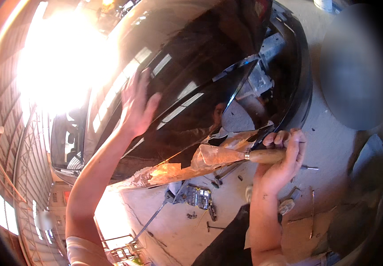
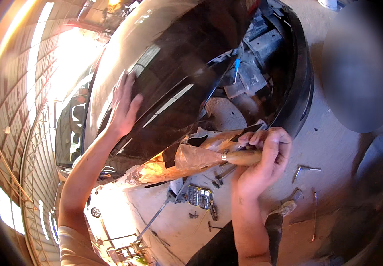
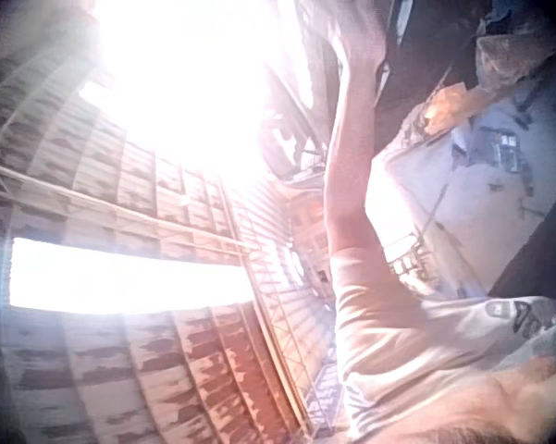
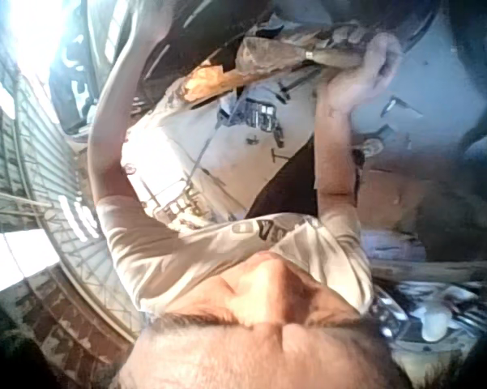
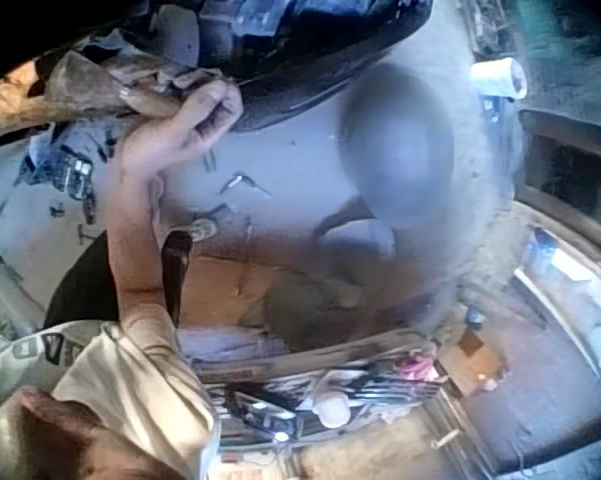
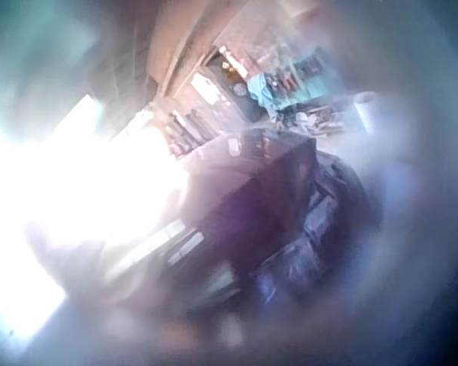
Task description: The person uses a hammer to chip away old paint and primer from the side panel of a black car. They repeatedly strike the surface to remove the coating, occasionally pausing to wipe the area with their hand to check the progress.
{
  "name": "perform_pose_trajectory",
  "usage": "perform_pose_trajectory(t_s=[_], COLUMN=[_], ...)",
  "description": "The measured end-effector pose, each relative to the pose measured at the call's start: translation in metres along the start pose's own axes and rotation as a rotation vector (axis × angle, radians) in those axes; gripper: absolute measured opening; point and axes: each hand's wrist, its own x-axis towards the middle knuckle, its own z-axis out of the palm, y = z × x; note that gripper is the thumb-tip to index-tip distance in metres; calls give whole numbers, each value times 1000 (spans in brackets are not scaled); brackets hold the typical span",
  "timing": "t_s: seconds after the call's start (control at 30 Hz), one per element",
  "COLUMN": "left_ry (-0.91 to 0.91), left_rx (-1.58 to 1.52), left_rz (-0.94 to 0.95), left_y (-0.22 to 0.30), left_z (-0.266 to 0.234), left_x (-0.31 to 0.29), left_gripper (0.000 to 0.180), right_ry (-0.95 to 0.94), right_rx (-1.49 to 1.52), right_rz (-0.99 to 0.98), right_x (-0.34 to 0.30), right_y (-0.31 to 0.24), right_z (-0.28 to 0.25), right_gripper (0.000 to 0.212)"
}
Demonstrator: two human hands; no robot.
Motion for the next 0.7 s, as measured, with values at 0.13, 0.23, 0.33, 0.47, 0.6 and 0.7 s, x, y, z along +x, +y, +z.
perform_pose_trajectory(t_s=[0.13, 0.23, 0.33, 0.47, 0.6, 0.7], left_ry=[-6, -62, -83, -107, -133, -120], left_rx=[-110, -135, -187, -167, -175, -172], left_rz=[367, 430, 426, 459, 441, 456], left_y=[66, 65, 60, 70, 64, 62], left_z=[12, 12, 15, 10, 13, 8], left_x=[89, 99, 95, 101, 97, 98], left_gripper=[70, 69, 68, 69, 69, 69], right_ry=[8, -97, -75, -111, -207, -198], right_rx=[434, 491, 606, 577, 557, 643], right_rz=[300, 330, 275, 215, 226, 284], right_x=[0, 4, 16, -11, -29, -24], right_y=[10, 19, 7, 40, 47, 53], right_z=[-12, -23, -41, -24, -12, -13], right_gripper=[37, 44, 46, 44, 41, 41])
